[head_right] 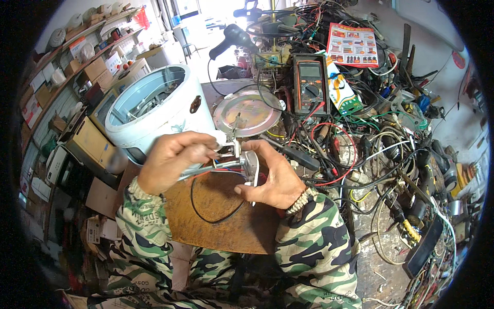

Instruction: The person uses a soldering iron and pliers to work on a small electrical component with wires, likely a switch or connector. They repeatedly heat and adjust the wires and terminals while holding the component in their left hand. The task continues throughout the clip without a visible final state.

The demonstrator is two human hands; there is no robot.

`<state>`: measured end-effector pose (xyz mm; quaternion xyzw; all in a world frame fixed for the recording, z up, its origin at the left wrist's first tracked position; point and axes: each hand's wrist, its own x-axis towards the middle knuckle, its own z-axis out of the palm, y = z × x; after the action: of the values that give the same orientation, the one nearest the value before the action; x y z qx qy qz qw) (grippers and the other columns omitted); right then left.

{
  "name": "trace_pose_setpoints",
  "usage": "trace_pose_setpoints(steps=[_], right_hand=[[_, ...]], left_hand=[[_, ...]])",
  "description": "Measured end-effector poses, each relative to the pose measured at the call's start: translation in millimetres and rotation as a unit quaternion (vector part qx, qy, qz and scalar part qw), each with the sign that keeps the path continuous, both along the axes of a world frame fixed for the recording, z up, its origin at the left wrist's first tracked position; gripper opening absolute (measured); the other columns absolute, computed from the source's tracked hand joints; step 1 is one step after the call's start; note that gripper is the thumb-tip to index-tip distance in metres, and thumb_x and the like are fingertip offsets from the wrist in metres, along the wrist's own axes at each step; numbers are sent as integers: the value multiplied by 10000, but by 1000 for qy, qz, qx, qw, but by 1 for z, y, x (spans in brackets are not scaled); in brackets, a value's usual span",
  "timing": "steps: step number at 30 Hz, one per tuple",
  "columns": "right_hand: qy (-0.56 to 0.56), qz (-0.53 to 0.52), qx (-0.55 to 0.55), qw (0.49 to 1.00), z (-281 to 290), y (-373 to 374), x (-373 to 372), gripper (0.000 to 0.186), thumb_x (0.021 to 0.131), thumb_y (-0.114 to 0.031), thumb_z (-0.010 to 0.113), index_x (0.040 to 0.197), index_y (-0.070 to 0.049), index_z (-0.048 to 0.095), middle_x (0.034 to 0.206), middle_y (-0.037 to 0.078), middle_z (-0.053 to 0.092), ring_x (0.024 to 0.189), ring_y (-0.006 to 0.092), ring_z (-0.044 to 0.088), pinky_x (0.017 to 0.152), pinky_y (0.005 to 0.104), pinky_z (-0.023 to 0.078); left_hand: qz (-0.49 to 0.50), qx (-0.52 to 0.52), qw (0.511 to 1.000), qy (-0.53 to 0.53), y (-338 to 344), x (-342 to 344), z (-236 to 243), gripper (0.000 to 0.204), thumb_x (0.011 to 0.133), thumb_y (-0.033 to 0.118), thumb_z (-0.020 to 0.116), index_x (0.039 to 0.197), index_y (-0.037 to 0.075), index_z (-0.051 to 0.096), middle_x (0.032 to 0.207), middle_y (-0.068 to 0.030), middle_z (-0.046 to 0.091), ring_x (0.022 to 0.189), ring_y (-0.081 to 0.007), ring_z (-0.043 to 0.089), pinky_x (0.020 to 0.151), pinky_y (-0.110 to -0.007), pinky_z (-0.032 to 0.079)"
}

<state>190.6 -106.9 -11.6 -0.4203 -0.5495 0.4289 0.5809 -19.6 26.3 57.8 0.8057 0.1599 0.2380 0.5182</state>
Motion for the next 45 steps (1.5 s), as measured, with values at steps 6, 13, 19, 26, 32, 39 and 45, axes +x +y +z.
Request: trace_pose_setpoints(steps=[6,13,19,26,32,39,45], right_hand=[[34,-64,28,997,0,-3,12,682,719,3,809,1304,-14,458,1155,60,589,1067,142,583,942,313,485],[11,-127,41,991,-1,-2,5,646,740,-115,835,1242,-24,439,1171,79,589,1094,154,573,997,335,457],[-43,-200,122,971,-9,0,-4,773,700,-158,914,1269,24,422,1140,100,591,1066,184,597,956,339,498],[-134,-156,142,968,-17,3,-25,1026,624,-352,986,1359,32,381,1248,184,601,1149,262,619,984,401,501],[-183,-139,127,965,-16,4,-34,1085,642,-404,972,1425,11,345,1252,187,600,1141,303,634,973,413,508],[-252,-211,138,934,-11,-1,-22,633,758,-264,860,1246,34,588,1357,253,539,1232,399,569,994,442,490],[-171,-209,90,959,-14,-2,-20,293,871,-69,750,1136,38,682,1088,165,697,992,248,681,860,351,538]], left_hand=[[42,-69,968,-236,6,-15,-15,455,1070,366,510,1172,-69,594,1097,-173,669,950,-240,680,857,-376,568],[211,170,922,-277,-16,-7,-31,221,1006,191,578,1054,-25,579,893,-51,579,758,-99,537,634,-254,446],[78,-14,982,-172,-38,9,-46,190,934,121,738,1030,-33,682,901,-38,691,730,-47,582,644,-194,467],[52,-53,982,-174,-36,23,-54,276,912,49,759,1146,-53,656,948,-70,727,864,-86,669,751,-245,550],[63,-36,981,-181,-37,26,-59,254,915,4,735,1146,-66,659,1005,-90,740,922,-114,684,797,-284,571],[61,-3,991,-116,-22,21,-60,200,950,15,684,1121,-79,639,982,-73,709,863,-104,655,759,-272,550],[31,-21,999,-14,-12,16,-68,167,951,-14,653,1105,-74,642,957,-57,704,866,-86,649,752,-252,543]])
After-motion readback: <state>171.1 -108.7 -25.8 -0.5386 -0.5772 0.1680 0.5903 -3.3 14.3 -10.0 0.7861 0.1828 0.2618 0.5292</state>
